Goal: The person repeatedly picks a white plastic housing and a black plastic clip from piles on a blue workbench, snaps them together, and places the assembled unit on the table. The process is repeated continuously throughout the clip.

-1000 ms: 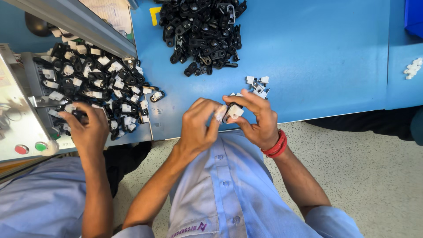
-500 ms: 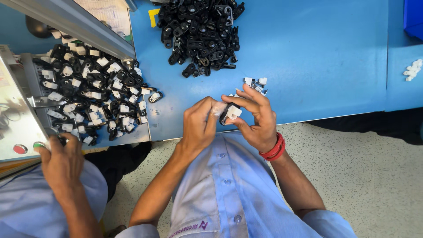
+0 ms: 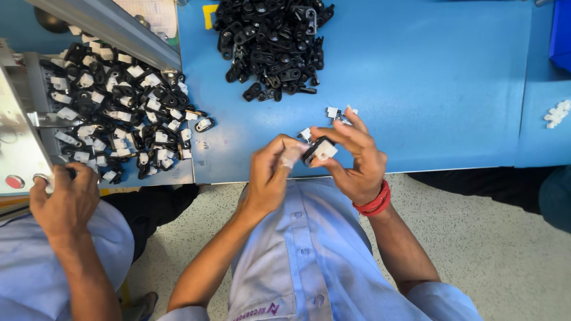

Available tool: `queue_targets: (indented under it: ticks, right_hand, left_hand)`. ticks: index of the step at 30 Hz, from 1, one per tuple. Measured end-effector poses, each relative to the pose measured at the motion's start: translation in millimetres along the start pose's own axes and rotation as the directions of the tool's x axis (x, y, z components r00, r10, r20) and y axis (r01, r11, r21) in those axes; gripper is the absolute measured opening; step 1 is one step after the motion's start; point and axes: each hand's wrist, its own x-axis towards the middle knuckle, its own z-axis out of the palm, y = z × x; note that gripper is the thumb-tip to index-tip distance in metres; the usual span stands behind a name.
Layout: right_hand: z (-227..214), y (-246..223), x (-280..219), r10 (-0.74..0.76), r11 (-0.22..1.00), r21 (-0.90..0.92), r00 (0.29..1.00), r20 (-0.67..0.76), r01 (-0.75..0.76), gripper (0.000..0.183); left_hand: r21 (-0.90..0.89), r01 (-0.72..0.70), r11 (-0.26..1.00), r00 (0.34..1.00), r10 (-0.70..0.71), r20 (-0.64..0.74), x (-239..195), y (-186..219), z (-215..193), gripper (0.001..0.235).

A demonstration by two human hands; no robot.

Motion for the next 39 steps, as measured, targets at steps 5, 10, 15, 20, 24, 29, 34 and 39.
queue_targets:
  ticks: [5, 10, 15, 20, 24, 29, 34, 39]
  right_hand:
    - [11, 5, 4, -0.06, 0.987, -0.155, 0.997, -0.04, 0.053, 0.035]
    - [35, 3, 0, -0.04, 0.994, -0.107, 0.981, -0.192, 0.02, 0.032]
    - [54, 6, -7, 0.041, 0.999, 0.008, 0.985, -0.169, -0.04, 0.033]
    - [39, 14, 2, 0.076, 0.984, 0.15, 0.985, 0.157, -0.099, 0.044]
    - [28, 11, 6, -0.001, 0.996, 0.084, 0.956, 0.295, -0.024, 0.045]
    - [12, 13, 13, 0.028, 0.999, -0.038, 0.931, 0.365, -0.015, 0.047]
    - [0, 22, 8, 0.036, 0.999, 0.01, 0.94, 0.339, -0.042, 0.049]
    - [-1, 34, -2, -0.006, 0.993, 0.112, 0.964, 0.267, -0.025, 0.052]
  left_hand:
    - [-0.397, 0.059, 0.916, 0.996, -0.082, -0.04, 2, -15, 8, 0.013]
    - [-0.195, -0.056, 0.979, 0.984, 0.021, -0.176, -4, -18, 1, 0.017]
    - [-0.407, 0.05, 0.912, 0.992, -0.093, -0.087, -4, -25, -18, 0.016]
    - [-0.379, 0.075, 0.922, 0.997, -0.075, 0.014, 7, -34, -40, 0.012]
    - [-0.216, 0.195, 0.957, 0.977, -0.171, 0.124, 9, -22, -47, 0.011]
    - [0.028, 0.147, 0.989, 0.965, -0.15, 0.214, 15, 6, -52, 0.025]
    - [-0.129, 0.211, 0.969, 0.946, -0.169, 0.276, 11, 1, -37, 0.027]
    - [-0.45, 0.348, 0.822, 0.925, -0.224, 0.308, 11, -22, -7, 0.021]
